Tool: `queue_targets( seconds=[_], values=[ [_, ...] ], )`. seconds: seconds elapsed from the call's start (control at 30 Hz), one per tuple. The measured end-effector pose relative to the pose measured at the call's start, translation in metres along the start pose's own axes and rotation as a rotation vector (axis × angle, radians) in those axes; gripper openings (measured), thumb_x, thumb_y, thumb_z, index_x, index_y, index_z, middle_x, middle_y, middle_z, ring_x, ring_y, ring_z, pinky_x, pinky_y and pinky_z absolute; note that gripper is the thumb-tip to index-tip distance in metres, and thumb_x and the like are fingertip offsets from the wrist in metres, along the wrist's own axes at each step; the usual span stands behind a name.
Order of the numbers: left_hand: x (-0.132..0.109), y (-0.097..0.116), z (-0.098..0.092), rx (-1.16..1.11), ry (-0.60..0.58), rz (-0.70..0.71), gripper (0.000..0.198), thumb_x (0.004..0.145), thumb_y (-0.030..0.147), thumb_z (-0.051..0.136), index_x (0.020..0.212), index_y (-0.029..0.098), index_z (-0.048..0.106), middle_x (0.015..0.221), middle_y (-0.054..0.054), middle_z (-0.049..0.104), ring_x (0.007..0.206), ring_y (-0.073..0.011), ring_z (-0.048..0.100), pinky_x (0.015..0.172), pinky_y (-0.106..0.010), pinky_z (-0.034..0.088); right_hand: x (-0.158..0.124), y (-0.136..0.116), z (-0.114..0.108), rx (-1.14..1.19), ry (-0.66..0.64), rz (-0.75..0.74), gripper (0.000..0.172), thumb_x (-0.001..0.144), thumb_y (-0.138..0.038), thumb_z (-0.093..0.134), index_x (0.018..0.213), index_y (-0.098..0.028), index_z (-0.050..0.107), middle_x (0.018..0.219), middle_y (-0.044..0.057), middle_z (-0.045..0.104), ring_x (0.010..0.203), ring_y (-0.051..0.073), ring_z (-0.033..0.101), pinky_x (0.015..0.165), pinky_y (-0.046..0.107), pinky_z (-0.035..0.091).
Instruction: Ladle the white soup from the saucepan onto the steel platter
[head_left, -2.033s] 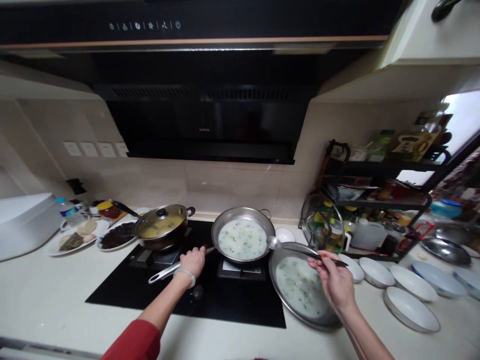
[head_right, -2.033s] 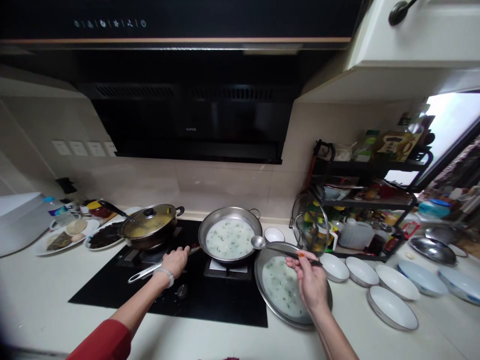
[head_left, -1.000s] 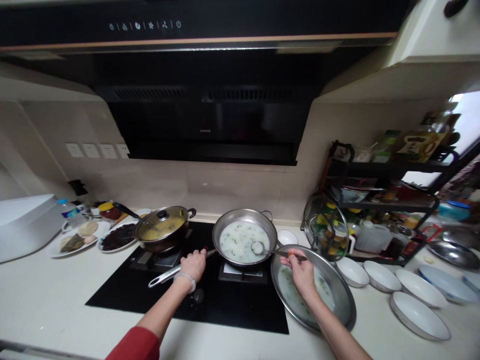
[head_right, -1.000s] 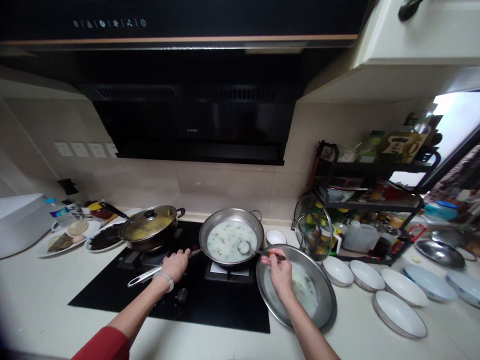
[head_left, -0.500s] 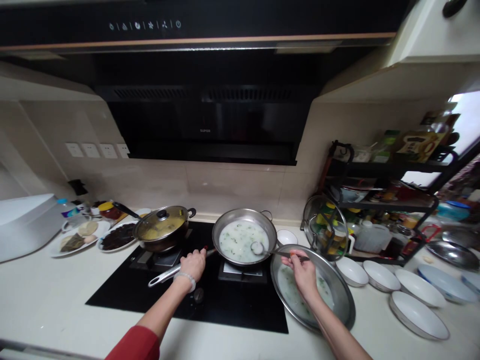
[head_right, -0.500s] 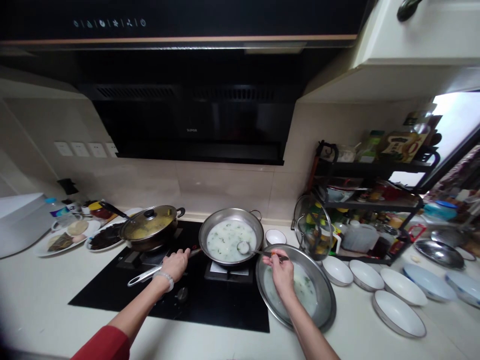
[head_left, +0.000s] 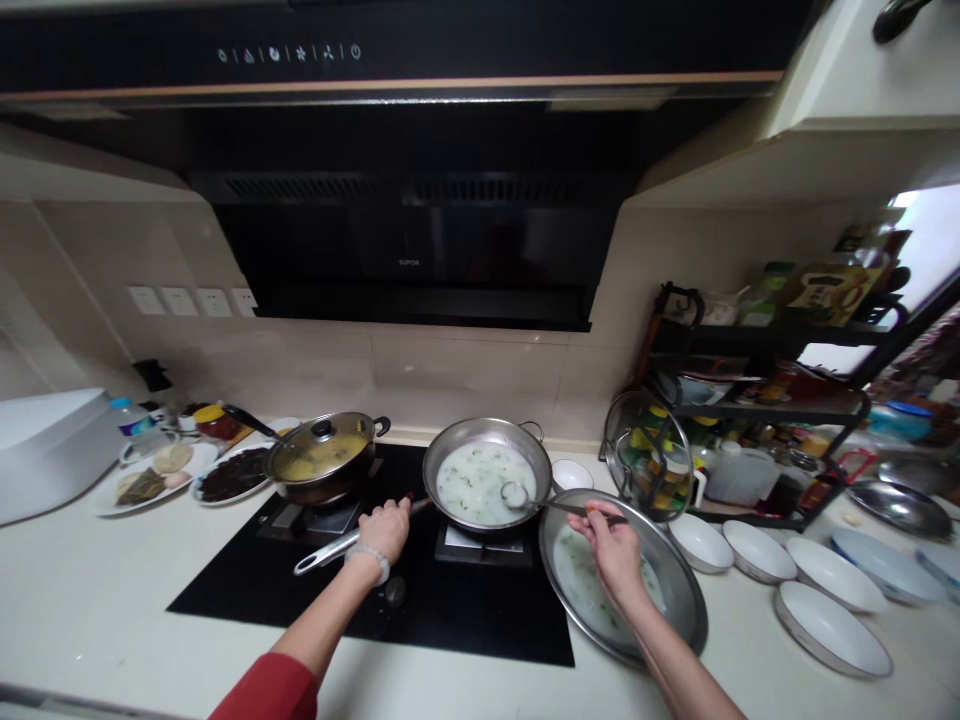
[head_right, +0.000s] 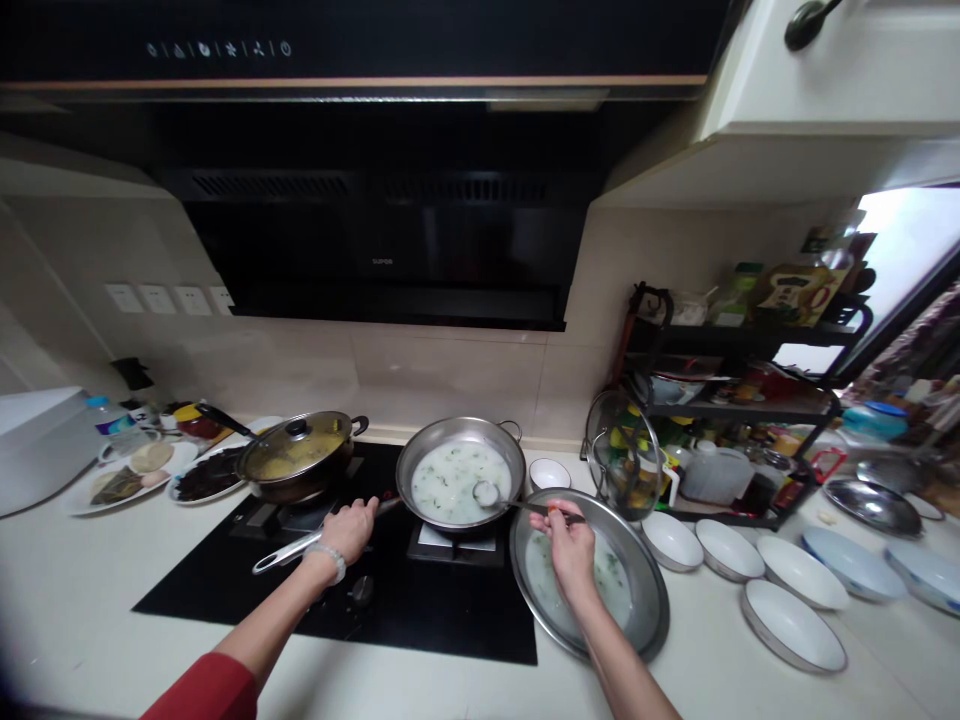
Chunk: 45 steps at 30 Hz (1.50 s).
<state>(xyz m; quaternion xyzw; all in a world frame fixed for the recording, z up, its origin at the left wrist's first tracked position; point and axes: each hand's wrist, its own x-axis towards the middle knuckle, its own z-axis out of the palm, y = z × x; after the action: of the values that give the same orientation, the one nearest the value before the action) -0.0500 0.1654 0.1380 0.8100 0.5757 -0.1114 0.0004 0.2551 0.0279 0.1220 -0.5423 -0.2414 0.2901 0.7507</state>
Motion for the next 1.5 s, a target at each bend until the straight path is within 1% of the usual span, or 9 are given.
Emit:
queue_targets(
  seconds=[0.3, 0.53, 0.63, 0.77, 0.9, 1.0, 1.1, 1.33, 1.5],
  values=[
    [-0.002, 0.001, -0.003, 0.010, -0.007, -0.007, 0.039, 0.087, 0.008, 0.034, 0.123, 0.017, 0.047, 0.113, -0.018, 0.057, 0.101, -0.0278, 0.061, 0.081, -0.044, 0.044, -0.010, -0.026, -0.023, -0.035, 0.055, -0.054, 0.024, 0.066, -0.041, 0.064, 0.083, -0.025, 0.055, 0.057, 0.000, 0.065, 0.065, 0.025, 0.070, 0.068, 0.037, 0.057],
    [-0.002, 0.001, -0.004, 0.012, -0.014, -0.003, 0.040, 0.087, 0.009, 0.032, 0.123, 0.018, 0.046, 0.113, -0.017, 0.057, 0.102, -0.0272, 0.060, 0.081, -0.044, 0.044, -0.009, -0.037, -0.073, -0.049, 0.212, -0.117, 0.037, 0.061, -0.044, 0.070, 0.085, -0.021, 0.056, 0.057, 0.001, 0.066, 0.063, 0.024, 0.070, 0.064, 0.036, 0.057],
    [-0.002, 0.001, -0.004, 0.015, -0.017, 0.001, 0.040, 0.087, 0.010, 0.031, 0.123, 0.018, 0.046, 0.114, -0.017, 0.057, 0.102, -0.0269, 0.060, 0.081, -0.044, 0.045, -0.008, -0.031, -0.099, -0.166, 0.257, -0.116, 0.039, 0.062, -0.048, 0.069, 0.086, -0.020, 0.057, 0.060, 0.004, 0.069, 0.062, 0.025, 0.069, 0.065, 0.039, 0.057],
    [-0.002, 0.001, -0.003, 0.017, -0.015, -0.002, 0.040, 0.086, 0.009, 0.032, 0.123, 0.018, 0.046, 0.113, -0.017, 0.058, 0.103, -0.0273, 0.060, 0.081, -0.045, 0.045, -0.014, -0.019, -0.124, -0.418, 0.220, -0.145, 0.041, 0.061, -0.052, 0.066, 0.085, -0.020, 0.059, 0.062, 0.006, 0.070, 0.065, 0.027, 0.069, 0.070, 0.041, 0.056],
    [0.000, -0.001, -0.001, 0.011, -0.006, 0.006, 0.041, 0.086, 0.009, 0.033, 0.124, 0.017, 0.046, 0.113, -0.017, 0.058, 0.102, -0.0284, 0.060, 0.081, -0.046, 0.045, -0.026, -0.011, -0.132, -0.606, 0.068, -0.283, 0.033, 0.063, -0.049, 0.065, 0.083, -0.023, 0.065, 0.070, 0.007, 0.070, 0.063, 0.024, 0.068, 0.065, 0.037, 0.056],
    [0.001, -0.001, 0.000, 0.012, -0.007, 0.006, 0.041, 0.087, 0.008, 0.033, 0.125, 0.017, 0.046, 0.113, -0.017, 0.058, 0.102, -0.0288, 0.060, 0.081, -0.045, 0.045, -0.033, -0.009, -0.132, -0.712, -0.073, -0.456, 0.024, 0.065, -0.044, 0.064, 0.080, -0.025, 0.069, 0.077, 0.007, 0.069, 0.070, 0.023, 0.067, 0.067, 0.035, 0.056],
    [0.001, -0.001, 0.001, 0.017, -0.010, 0.011, 0.041, 0.086, 0.008, 0.033, 0.125, 0.017, 0.046, 0.113, -0.018, 0.057, 0.102, -0.0288, 0.060, 0.081, -0.045, 0.045, -0.034, -0.011, -0.128, -0.742, -0.110, -0.521, 0.023, 0.065, -0.043, 0.066, 0.080, -0.026, 0.071, 0.081, 0.008, 0.070, 0.078, 0.024, 0.067, 0.073, 0.037, 0.056],
    [0.003, -0.001, 0.003, 0.025, 0.005, -0.002, 0.040, 0.088, 0.008, 0.029, 0.123, 0.017, 0.047, 0.112, -0.018, 0.058, 0.101, -0.0285, 0.060, 0.080, -0.043, 0.045, -0.027, -0.038, -0.088, -0.354, 0.180, -0.281, 0.037, 0.068, -0.051, 0.065, 0.089, -0.021, 0.062, 0.069, 0.007, 0.070, 0.067, 0.025, 0.068, 0.072, 0.041, 0.056],
    [0.001, -0.001, 0.001, 0.011, -0.008, 0.007, 0.041, 0.087, 0.008, 0.032, 0.125, 0.017, 0.046, 0.112, -0.018, 0.058, 0.101, -0.0284, 0.061, 0.080, -0.044, 0.046, -0.024, -0.043, -0.038, -0.334, 0.019, -0.239, 0.036, 0.070, -0.053, 0.064, 0.088, -0.022, 0.061, 0.064, 0.005, 0.069, 0.072, 0.026, 0.069, 0.077, 0.040, 0.054]
  ],
)
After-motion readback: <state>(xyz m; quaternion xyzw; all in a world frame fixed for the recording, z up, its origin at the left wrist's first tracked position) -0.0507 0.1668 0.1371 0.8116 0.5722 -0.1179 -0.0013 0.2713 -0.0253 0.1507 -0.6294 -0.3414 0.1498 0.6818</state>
